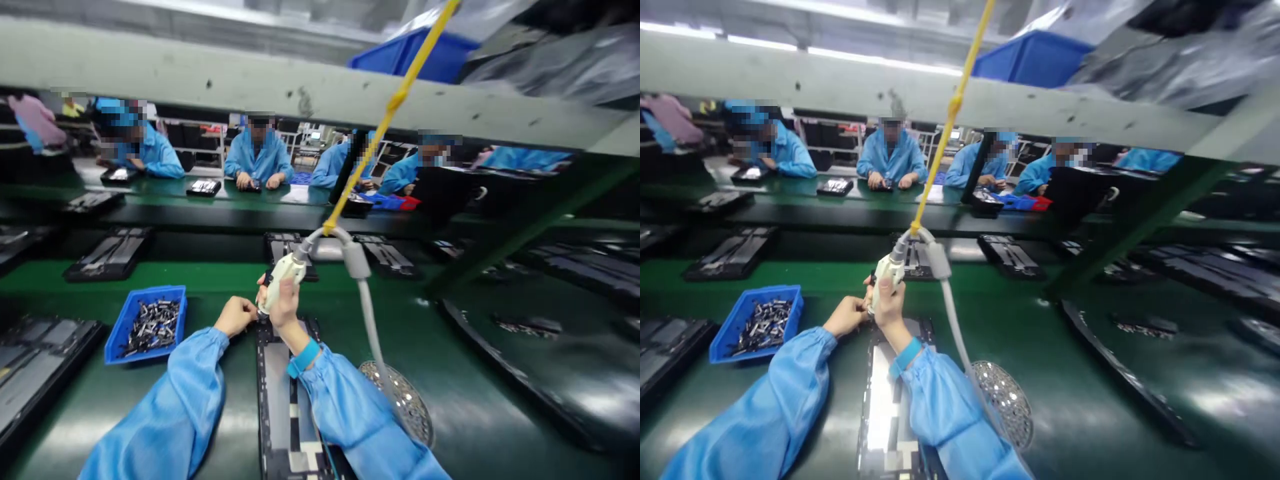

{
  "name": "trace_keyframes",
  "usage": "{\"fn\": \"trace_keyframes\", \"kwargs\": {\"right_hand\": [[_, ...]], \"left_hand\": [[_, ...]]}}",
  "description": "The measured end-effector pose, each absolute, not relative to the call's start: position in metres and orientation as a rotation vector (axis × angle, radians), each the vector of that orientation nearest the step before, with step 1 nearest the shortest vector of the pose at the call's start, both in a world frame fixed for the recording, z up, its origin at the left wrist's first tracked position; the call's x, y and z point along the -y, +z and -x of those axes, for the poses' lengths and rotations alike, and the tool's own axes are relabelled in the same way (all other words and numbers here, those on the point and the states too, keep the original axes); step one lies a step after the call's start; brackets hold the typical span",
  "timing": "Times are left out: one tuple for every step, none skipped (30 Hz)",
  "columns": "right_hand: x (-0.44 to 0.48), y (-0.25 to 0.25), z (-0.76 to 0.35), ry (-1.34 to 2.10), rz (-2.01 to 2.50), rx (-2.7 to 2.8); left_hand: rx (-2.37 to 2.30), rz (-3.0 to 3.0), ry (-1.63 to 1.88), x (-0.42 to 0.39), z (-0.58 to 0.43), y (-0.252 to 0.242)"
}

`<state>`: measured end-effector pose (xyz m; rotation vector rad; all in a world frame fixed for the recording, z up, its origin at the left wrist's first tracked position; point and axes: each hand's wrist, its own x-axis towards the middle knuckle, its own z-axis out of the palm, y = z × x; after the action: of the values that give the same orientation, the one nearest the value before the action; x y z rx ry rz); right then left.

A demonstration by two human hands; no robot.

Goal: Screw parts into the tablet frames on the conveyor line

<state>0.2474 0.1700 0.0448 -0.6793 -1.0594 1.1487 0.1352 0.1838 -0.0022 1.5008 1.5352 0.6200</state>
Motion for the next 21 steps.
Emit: {"fn": "trace_keyframes", "kwargs": {"right_hand": [[-0.168,0.052,-0.252,1.142,0.626,1.058],[-0.165,0.059,-0.257,1.134,0.568,1.048],[-0.16,0.066,-0.264,1.126,0.51,1.034],[-0.156,0.072,-0.27,1.12,0.456,1.02],[-0.153,0.077,-0.276,1.112,0.41,1.007],[-0.15,0.081,-0.28,1.102,0.375,0.993],[-0.148,0.085,-0.284,1.093,0.343,0.983],[-0.147,0.087,-0.286,1.084,0.314,0.975],[-0.147,0.09,-0.286,1.073,0.286,0.966],[-0.147,0.093,-0.286,1.058,0.259,0.953],[-0.146,0.096,-0.286,1.04,0.235,0.941],[-0.145,0.1,-0.287,1.021,0.218,0.931],[-0.143,0.106,-0.289,1.001,0.207,0.926],[-0.14,0.111,-0.293,0.983,0.199,0.923],[-0.136,0.118,-0.299,0.968,0.194,0.923],[-0.131,0.124,-0.307,0.958,0.196,0.923],[-0.126,0.129,-0.317,0.951,0.204,0.919],[-0.12,0.134,-0.328,0.947,0.22,0.917],[-0.114,0.136,-0.339,0.944,0.24,0.916],[-0.108,0.137,-0.351,0.94,0.263,0.917],[-0.103,0.135,-0.362,0.93,0.287,0.922]], "left_hand": [[-1.579,-1.516,0.625,-0.181,-0.136,-0.001],[-1.635,-1.527,0.651,-0.175,-0.137,0.0],[-1.703,-1.541,0.687,-0.166,-0.138,0.001],[-1.777,-1.564,0.704,-0.153,-0.138,0.002],[-1.842,-1.6,0.686,-0.136,-0.137,0.001],[-1.885,-1.644,0.634,-0.117,-0.137,0.001],[-1.9,-1.69,0.566,-0.097,-0.138,-0.001],[-1.888,-1.723,0.503,-0.076,-0.14,-0.004],[-1.859,-1.728,0.473,-0.057,-0.143,-0.008],[-1.822,-1.695,0.484,-0.04,-0.148,-0.013],[-1.786,-1.629,0.529,-0.027,-0.154,-0.019],[-1.748,-1.536,0.604,-0.017,-0.159,-0.027],[-1.701,-1.427,0.704,-0.012,-0.165,-0.033],[-1.638,-1.319,0.816,-0.01,-0.168,-0.039],[-1.564,-1.229,0.933,-0.012,-0.17,-0.043],[-1.491,-1.163,1.038,-0.018,-0.168,-0.043],[-1.432,-1.128,1.123,-0.027,-0.163,-0.04],[-1.398,-1.124,1.183,-0.041,-0.154,-0.032],[-1.399,-1.144,1.219,-0.059,-0.143,-0.021],[-1.44,-1.188,1.245,-0.081,-0.13,-0.005],[-1.513,-1.236,1.28,-0.106,-0.117,0.012]]}}
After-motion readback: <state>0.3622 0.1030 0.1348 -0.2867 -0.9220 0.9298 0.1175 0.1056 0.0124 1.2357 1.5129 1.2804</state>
